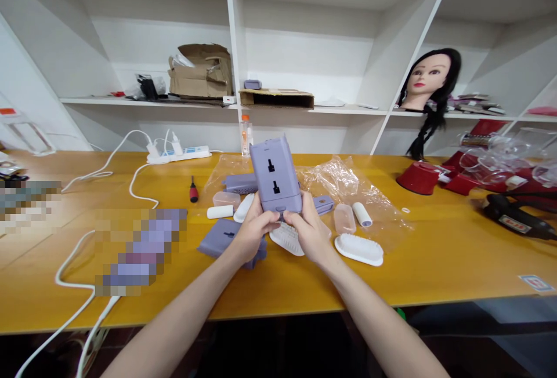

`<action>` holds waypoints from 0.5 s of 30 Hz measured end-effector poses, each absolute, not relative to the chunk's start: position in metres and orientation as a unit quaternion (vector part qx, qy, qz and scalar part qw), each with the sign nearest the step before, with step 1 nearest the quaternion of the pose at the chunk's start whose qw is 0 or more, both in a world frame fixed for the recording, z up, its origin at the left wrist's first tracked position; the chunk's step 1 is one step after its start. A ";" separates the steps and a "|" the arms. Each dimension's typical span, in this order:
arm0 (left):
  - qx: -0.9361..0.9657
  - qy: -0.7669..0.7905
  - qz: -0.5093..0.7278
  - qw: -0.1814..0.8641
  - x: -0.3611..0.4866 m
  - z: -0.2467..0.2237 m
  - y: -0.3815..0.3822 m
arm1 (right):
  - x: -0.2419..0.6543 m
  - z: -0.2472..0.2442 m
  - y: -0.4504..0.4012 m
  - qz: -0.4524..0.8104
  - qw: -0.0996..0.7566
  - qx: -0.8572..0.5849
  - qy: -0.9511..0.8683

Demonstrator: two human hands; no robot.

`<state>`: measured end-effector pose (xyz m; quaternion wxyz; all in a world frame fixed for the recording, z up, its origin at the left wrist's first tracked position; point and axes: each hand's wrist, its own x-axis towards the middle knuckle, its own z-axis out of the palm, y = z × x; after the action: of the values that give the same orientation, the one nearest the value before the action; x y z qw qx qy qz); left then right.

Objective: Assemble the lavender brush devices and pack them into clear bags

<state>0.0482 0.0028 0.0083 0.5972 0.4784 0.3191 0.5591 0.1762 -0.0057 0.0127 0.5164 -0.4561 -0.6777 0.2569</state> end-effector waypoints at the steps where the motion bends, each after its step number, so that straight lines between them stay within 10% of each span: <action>1: 0.478 0.320 0.576 0.581 0.047 0.007 0.005 | 0.176 0.012 -0.007 0.231 0.509 -0.463 -0.688; 15: 0.561 0.307 0.590 0.492 0.047 0.007 0.004 | 0.172 0.014 -0.001 0.530 0.550 -0.331 -0.555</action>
<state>0.0469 0.0040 0.0068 0.4924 0.5613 0.3066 0.5903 0.1716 -0.0010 0.0141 0.5499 -0.3308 -0.5546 0.5297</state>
